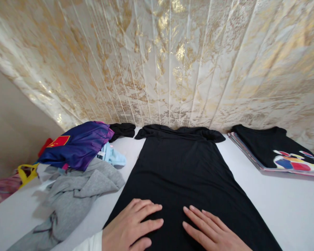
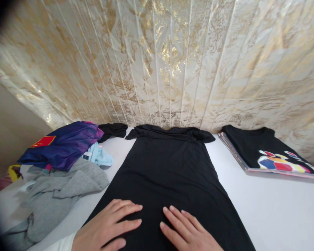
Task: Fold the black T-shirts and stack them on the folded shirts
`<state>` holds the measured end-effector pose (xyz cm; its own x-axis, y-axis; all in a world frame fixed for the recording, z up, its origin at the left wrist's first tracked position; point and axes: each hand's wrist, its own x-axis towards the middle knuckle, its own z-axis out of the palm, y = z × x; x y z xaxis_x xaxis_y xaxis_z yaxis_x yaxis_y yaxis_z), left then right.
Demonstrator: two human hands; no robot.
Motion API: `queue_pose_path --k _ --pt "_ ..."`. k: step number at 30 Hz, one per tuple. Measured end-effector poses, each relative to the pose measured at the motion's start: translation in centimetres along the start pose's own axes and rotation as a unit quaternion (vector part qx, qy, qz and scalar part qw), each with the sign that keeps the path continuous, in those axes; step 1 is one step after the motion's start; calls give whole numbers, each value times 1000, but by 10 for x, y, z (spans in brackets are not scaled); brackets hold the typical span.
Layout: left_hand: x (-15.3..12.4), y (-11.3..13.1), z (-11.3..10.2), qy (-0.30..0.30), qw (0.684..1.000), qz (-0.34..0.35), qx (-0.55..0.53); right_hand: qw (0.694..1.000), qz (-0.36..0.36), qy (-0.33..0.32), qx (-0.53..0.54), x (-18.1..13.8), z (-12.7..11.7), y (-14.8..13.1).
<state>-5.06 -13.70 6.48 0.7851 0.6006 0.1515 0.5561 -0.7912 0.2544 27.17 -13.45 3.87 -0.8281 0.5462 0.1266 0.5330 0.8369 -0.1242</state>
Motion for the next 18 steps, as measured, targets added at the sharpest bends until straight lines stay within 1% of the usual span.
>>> queue_pose_path --k 3,5,7,9,11,12,13,16,18 --pt "-2 -3 4 -14 1000 -20 -9 998 39 -26 32 3 2 4" --pt "-5 -9 5 -16 999 -31 -21 996 59 -33 50 0 1 9" --pt "-6 -16 5 -14 999 -45 -23 995 90 -31 41 -5 -1 12" --pt "-7 -22 4 -9 998 -64 -9 990 142 -7 0 -10 -4 15" --pt "-7 -25 5 -8 997 -74 18 982 182 34 -45 -15 -6 18" --pt "-8 -26 6 -8 997 -75 34 980 183 55 -64 -16 -6 21" --pt "-9 -26 7 -9 996 -75 50 980 167 68 -81 -18 -6 23" --pt "-17 -25 14 2 992 -65 106 980 71 99 -155 -24 -2 32" --pt "-26 -24 18 25 986 -38 163 965 19 130 -228 -29 5 36"
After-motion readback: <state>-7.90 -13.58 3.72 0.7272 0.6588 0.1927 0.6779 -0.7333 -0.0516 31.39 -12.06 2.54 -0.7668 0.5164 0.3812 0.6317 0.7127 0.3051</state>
